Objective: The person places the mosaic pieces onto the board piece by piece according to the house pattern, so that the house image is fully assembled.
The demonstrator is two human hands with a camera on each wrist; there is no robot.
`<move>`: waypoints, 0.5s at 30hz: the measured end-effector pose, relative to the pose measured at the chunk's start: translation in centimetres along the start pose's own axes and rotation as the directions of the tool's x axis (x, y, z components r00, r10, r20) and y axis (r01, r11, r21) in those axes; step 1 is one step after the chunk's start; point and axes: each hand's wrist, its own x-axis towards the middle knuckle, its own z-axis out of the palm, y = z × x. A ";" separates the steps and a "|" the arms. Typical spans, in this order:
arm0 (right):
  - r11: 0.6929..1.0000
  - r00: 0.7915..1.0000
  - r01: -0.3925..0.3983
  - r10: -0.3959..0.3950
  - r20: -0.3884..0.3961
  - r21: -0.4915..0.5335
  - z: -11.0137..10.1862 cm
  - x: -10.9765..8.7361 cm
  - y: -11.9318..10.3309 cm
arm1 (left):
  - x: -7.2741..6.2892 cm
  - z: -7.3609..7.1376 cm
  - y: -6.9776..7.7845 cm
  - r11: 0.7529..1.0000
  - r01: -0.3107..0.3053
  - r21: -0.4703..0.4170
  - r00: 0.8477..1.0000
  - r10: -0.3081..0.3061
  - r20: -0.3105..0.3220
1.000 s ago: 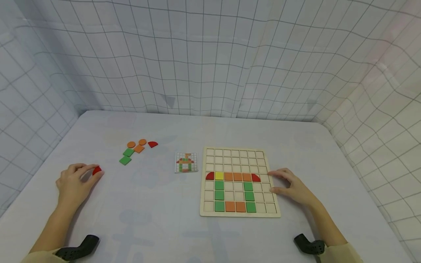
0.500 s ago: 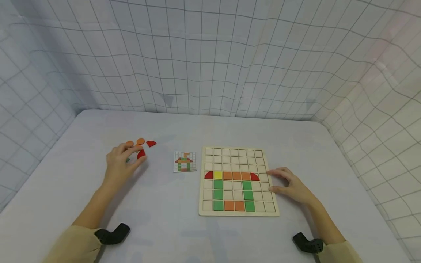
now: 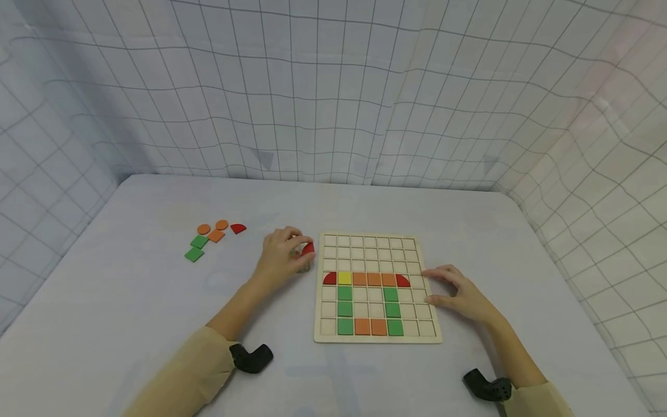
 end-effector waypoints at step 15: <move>1.000 1.000 0.003 -0.003 -0.004 0.015 0.1 0.0 0.3 | 1.0 4.5 3.1 0.999 -0.024 -0.029 0.985 0.029 0.171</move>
